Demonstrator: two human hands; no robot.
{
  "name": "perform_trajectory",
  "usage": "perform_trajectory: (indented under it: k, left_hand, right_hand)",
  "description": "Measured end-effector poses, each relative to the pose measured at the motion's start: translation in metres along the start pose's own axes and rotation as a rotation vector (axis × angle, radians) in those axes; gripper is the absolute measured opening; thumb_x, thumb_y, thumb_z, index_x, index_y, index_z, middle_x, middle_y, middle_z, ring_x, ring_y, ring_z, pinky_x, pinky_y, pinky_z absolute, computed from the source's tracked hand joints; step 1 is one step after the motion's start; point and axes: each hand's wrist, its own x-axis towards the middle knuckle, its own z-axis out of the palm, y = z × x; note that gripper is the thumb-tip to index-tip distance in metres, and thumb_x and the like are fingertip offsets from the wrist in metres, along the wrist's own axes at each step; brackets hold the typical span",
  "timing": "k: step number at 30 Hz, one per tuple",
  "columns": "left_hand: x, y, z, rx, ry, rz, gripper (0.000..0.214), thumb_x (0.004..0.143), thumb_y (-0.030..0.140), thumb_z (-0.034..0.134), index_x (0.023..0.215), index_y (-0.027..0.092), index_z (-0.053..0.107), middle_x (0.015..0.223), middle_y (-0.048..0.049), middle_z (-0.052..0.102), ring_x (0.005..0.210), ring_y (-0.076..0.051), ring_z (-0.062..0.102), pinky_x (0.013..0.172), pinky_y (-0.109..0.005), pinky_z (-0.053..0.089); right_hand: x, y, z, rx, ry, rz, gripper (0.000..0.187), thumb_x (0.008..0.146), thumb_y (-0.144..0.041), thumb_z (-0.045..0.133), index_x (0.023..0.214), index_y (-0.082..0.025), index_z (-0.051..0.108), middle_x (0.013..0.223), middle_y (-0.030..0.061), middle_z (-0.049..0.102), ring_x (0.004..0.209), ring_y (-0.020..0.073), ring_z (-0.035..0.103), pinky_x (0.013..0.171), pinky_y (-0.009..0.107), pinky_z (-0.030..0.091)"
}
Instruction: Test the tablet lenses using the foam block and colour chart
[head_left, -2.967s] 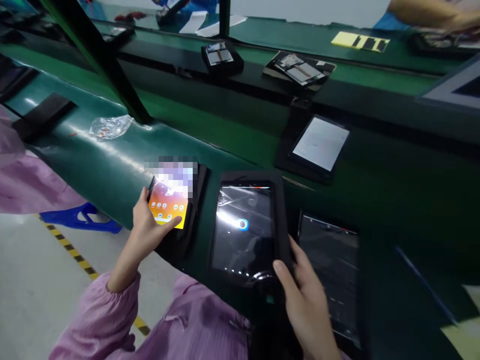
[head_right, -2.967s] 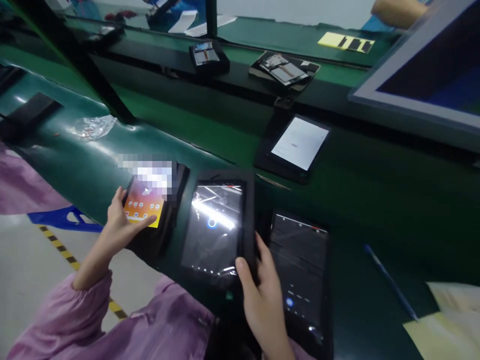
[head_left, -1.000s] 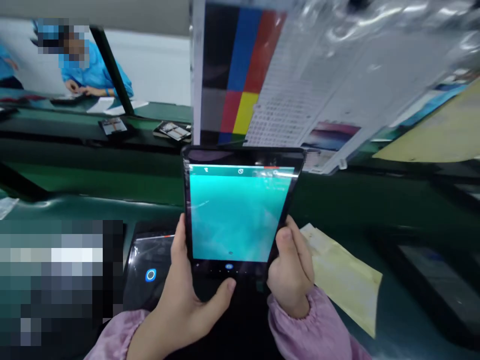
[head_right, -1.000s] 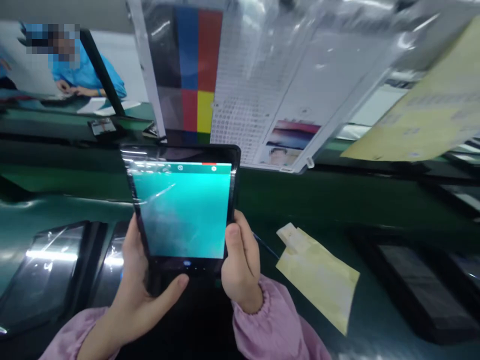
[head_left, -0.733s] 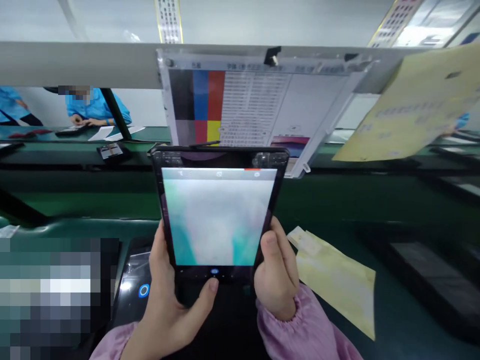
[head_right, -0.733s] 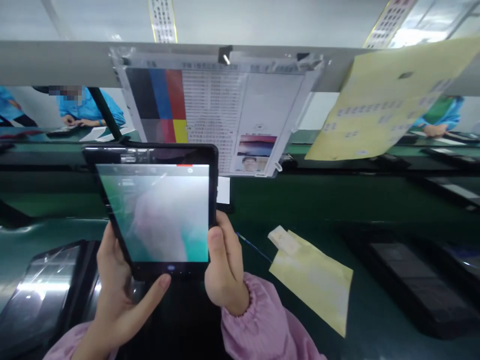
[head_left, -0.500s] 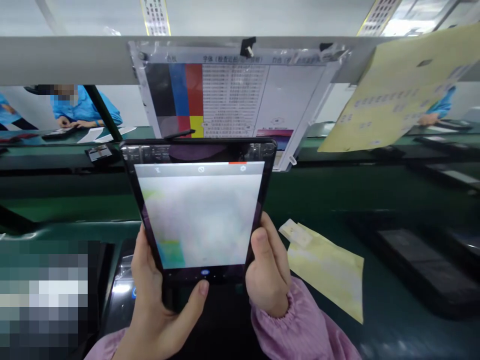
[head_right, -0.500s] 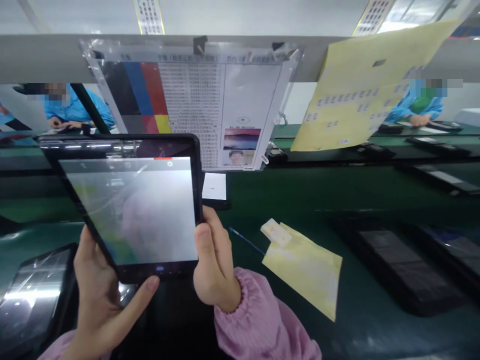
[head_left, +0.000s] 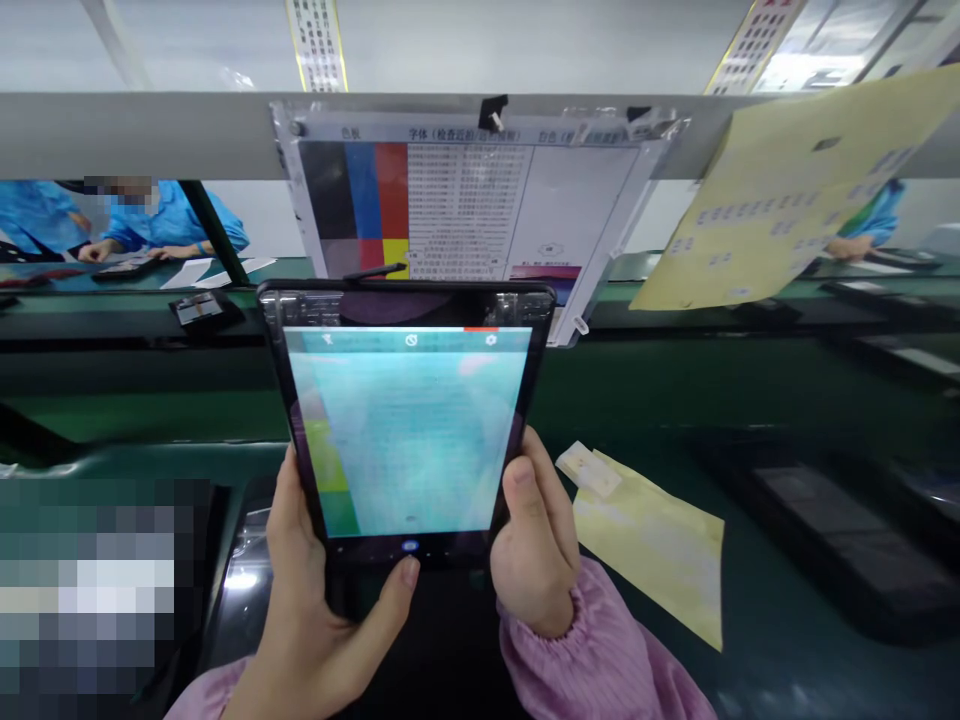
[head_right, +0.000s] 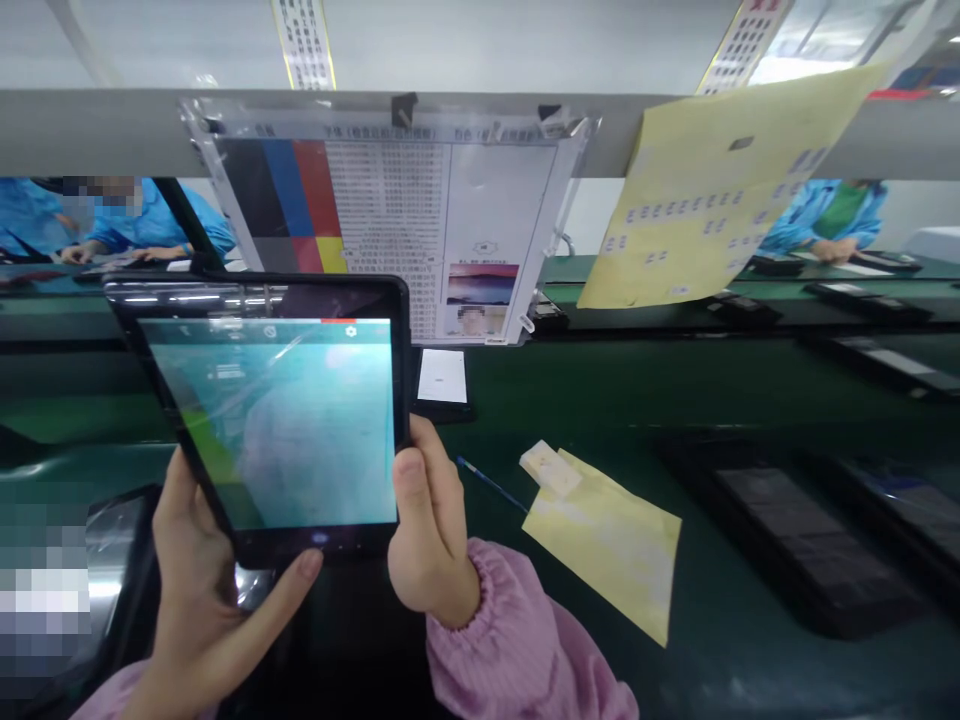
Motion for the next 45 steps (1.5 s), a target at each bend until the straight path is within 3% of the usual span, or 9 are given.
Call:
perform_trajectory:
  k: [9,15,22,29,33,38,45]
  left_hand:
    - [0.002,0.002,-0.001,0.062,-0.017,0.039,0.117,0.080,0.014,0.082,0.170,0.019,0.006,0.169,-0.0127,0.028,0.155,-0.020,0.037,0.120,-0.020,0.038]
    - [0.002,0.002,0.000,0.047,-0.005,0.044,0.118,0.080,0.014,0.082,0.170,0.020,0.007,0.165,-0.0128,0.036,0.153,-0.022,0.041,0.115,-0.021,0.046]
    - [-0.001,0.003,0.000,0.022,0.001,0.003,0.117,0.080,0.013,0.082,0.170,0.023,0.007,0.167,-0.0129,0.034,0.155,-0.025,0.038,0.115,-0.026,0.047]
    - [0.001,0.002,0.000,0.032,-0.008,0.017,0.117,0.080,0.014,0.082,0.170,0.021,0.006,0.166,-0.0136,0.034,0.157,-0.023,0.035,0.118,-0.023,0.044]
    - [0.000,0.001,-0.001,0.034,-0.005,0.012,0.116,0.081,0.014,0.081,0.170,0.022,0.007,0.165,-0.0143,0.036,0.157,-0.027,0.036,0.114,-0.029,0.050]
    - [0.000,0.009,0.003,-0.012,0.010,-0.057,0.112,0.083,0.013,0.078,0.170,0.028,0.009,0.165,-0.0119,0.039,0.158,-0.026,0.035,0.112,-0.030,0.053]
    - [-0.001,0.019,0.009,-0.034,0.059,-0.115,0.108,0.085,0.012,0.075,0.170,0.030,0.011,0.167,-0.0078,0.036,0.158,-0.020,0.035,0.119,-0.025,0.043]
  right_hand:
    - [0.002,-0.004,0.000,-0.036,-0.005,-0.007,0.042,0.106,-0.056,0.050,0.129,-0.030,0.074,0.115,0.0088,0.077,0.122,0.0316,0.070,0.095,0.046,0.066]
    - [0.000,-0.008,0.000,-0.042,-0.006,0.015,0.044,0.106,-0.057,0.049,0.130,-0.030,0.073,0.115,0.0089,0.078,0.120,0.0324,0.072,0.094,0.048,0.065]
    - [0.010,-0.015,0.002,-0.222,0.009,-0.021,0.051,0.093,-0.058,0.071,0.134,-0.028,0.069,0.113,0.0091,0.078,0.120,0.0356,0.071,0.095,0.050,0.064]
    - [0.004,-0.010,0.002,-0.178,0.038,0.005,0.047,0.099,-0.058,0.063,0.132,-0.026,0.071,0.113,0.0091,0.078,0.115,0.0333,0.072,0.094,0.048,0.064]
    - [0.001,-0.005,-0.001,-0.036,-0.009,0.014,0.041,0.109,-0.052,0.045,0.128,-0.029,0.072,0.114,0.0074,0.078,0.109,0.0288,0.075,0.088,0.043,0.066]
    - [0.004,-0.009,-0.001,-0.064,-0.163,-0.078,0.035,0.098,-0.039,0.070,0.131,-0.029,0.066,0.112,0.0059,0.076,0.100,0.0264,0.076,0.083,0.040,0.067]
    - [0.005,-0.014,0.002,-0.133,-0.137,-0.097,0.032,0.095,-0.025,0.065,0.127,-0.027,0.065,0.098,0.0033,0.074,0.084,0.0209,0.074,0.076,0.034,0.067]
